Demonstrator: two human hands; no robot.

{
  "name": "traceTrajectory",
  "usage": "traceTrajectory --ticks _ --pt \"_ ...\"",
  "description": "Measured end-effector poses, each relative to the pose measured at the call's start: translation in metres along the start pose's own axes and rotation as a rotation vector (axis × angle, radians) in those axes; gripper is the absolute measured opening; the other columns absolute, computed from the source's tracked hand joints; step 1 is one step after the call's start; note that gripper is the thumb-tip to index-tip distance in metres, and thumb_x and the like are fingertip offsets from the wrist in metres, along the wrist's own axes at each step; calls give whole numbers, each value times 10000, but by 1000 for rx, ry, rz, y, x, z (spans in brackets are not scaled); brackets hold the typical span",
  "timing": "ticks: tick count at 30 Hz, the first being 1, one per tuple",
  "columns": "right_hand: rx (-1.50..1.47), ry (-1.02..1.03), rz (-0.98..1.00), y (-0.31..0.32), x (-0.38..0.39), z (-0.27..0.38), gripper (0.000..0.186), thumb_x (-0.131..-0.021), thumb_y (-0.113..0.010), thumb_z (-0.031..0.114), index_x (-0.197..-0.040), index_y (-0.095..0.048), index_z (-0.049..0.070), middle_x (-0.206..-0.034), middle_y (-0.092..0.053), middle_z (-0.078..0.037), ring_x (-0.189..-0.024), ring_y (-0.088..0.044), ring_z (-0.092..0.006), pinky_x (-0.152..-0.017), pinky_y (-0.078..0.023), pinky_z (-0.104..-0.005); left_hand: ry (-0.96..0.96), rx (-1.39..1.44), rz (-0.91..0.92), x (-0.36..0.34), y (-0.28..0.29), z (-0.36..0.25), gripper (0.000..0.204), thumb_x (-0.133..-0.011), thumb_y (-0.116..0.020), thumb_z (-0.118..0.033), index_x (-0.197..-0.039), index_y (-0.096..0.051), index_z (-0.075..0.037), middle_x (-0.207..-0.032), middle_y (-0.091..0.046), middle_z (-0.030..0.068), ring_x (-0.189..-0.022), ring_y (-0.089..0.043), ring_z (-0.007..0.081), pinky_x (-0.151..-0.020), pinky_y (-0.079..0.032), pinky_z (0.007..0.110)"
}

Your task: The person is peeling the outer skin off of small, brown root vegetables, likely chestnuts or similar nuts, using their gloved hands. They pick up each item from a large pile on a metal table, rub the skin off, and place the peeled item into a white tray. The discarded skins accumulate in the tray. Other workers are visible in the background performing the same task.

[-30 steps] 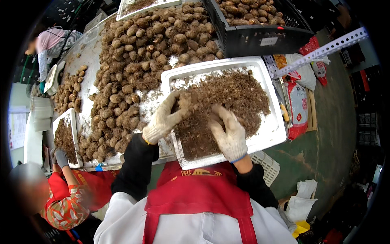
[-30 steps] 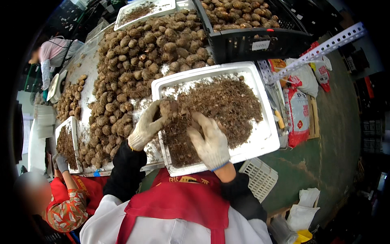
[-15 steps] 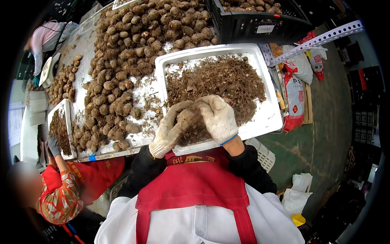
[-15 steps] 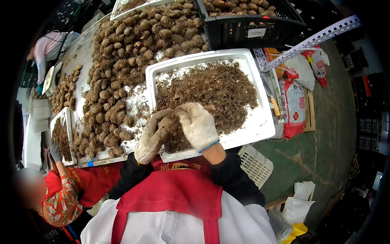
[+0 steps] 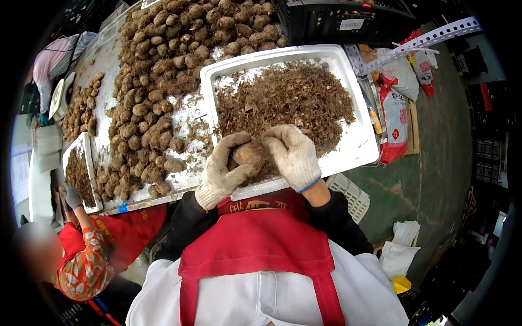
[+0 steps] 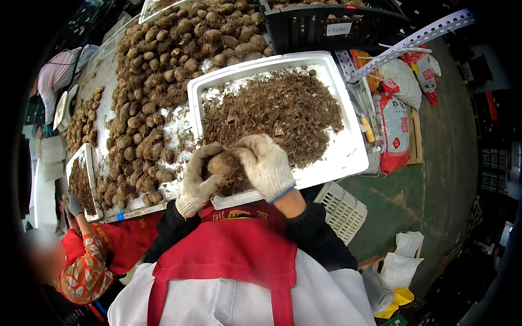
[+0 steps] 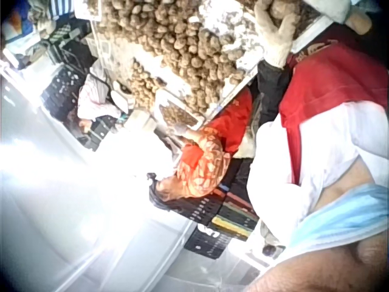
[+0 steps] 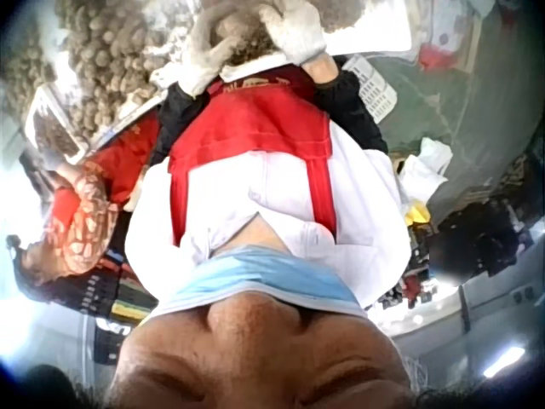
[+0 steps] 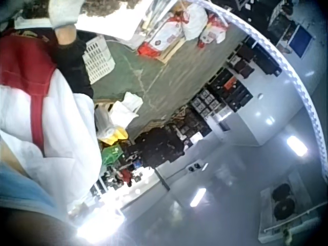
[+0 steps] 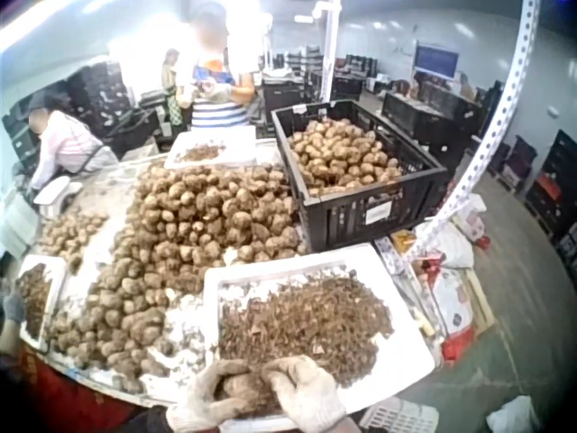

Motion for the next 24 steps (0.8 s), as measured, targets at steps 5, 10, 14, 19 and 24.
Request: traceTrajectory --ticks 5,10,14,19,24 --pt "-257 -220 49 7 10 15 219 -941 -596 134 -1103 -649 -4 -919 -668 -96 -812 -613 -138 -772 -522 -285 -72 193 -50 2 -6 6 618 -805 -759 -79 -1334 -455 15 -1309 -538 122 -1237 -518 216 -1076 -411 351" --pt "-86 148 11 3 12 13 247 -909 -618 87 -1144 -647 17 -1009 -680 -124 -882 -669 -221 -826 -532 -325 -52 70 -26 2 -5 -2 641 -803 -762 -86 -1351 -446 21 -1290 -544 115 -1198 -534 213 -1049 -430 348" --pt "44 125 -43 12 9 10 197 -899 -637 117 -1068 -662 19 -1035 -664 -142 -870 -672 -283 -798 -535 -350 -9 91 -86 2 -5 6 577 -866 -714 -148 -1350 -451 25 -1250 -560 106 -1135 -561 196 -997 -460 330" --pt "302 379 -117 11 7 20 418 -797 -764 263 -1152 -654 72 -1085 -634 -162 -924 -658 -303 -803 -542 -395 292 627 111 -3 -3 11 563 -972 -580 -397 -1355 -468 -1 -1223 -582 105 -1092 -580 178 -934 -485 297" --pt "476 908 78 -6 2 46 630 -763 -767 347 -1301 -577 79 -1201 -576 -179 -1135 -563 -366 -958 -477 -477 196 739 0 5 -32 18 644 -1005 -473 -519 -1468 -337 -92 -1349 -480 106 -1157 -526 202 -939 -494 360"
Point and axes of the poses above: each hand's wrist, its own x-axis away from the middle knuckle, its own y-axis out of the back of the hand, z = x × y, the point moved 1 cm from there along -x, towards the middle knuckle
